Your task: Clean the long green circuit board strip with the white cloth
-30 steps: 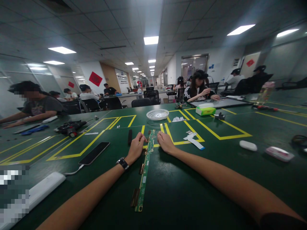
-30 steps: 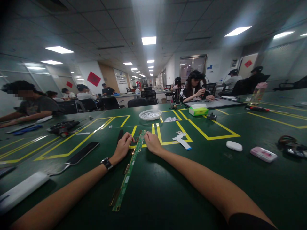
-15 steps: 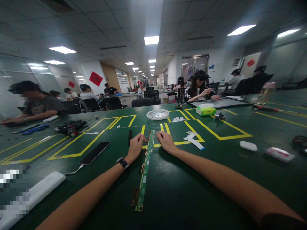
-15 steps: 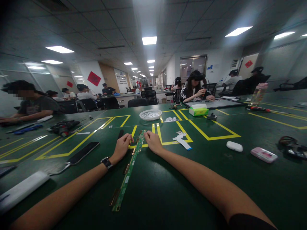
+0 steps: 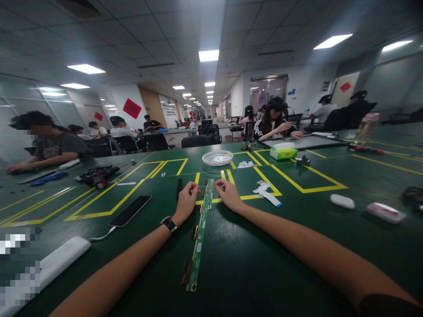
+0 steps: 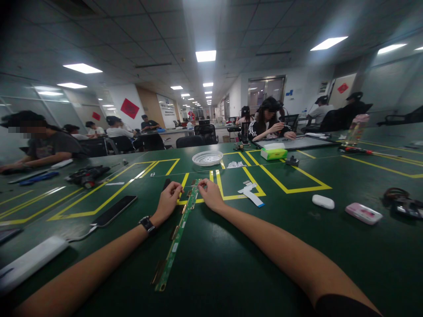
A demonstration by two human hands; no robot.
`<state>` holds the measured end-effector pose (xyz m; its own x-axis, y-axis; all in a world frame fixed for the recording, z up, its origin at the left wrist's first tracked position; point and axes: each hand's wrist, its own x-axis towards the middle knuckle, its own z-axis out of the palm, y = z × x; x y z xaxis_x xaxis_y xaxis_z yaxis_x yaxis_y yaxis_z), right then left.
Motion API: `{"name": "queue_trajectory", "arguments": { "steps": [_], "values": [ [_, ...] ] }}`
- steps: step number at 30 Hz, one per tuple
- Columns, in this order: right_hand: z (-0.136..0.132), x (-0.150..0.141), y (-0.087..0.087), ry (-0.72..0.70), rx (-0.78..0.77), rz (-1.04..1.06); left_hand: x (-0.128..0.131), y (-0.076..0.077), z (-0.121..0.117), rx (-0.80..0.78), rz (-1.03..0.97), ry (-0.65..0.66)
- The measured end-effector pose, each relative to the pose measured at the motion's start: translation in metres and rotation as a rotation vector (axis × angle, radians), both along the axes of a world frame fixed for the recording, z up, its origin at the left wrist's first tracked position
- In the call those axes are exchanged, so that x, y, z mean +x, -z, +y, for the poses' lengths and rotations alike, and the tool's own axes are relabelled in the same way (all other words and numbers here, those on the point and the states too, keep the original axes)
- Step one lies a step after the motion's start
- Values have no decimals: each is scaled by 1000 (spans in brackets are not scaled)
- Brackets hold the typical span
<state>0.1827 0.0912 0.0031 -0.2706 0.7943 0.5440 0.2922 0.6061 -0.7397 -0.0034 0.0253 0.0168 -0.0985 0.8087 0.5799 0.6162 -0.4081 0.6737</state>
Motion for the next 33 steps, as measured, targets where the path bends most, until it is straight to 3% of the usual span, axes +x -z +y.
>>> {"name": "queue_trajectory", "arguments": {
  "steps": [22, 33],
  "values": [
    [-8, 2, -6, 1, 21, -52, 2, 0, -3, -8, -4, 35],
    [-6, 2, -4, -56, -61, 4, 3, -1, -2, 1, -20, 32]
  ]
}}
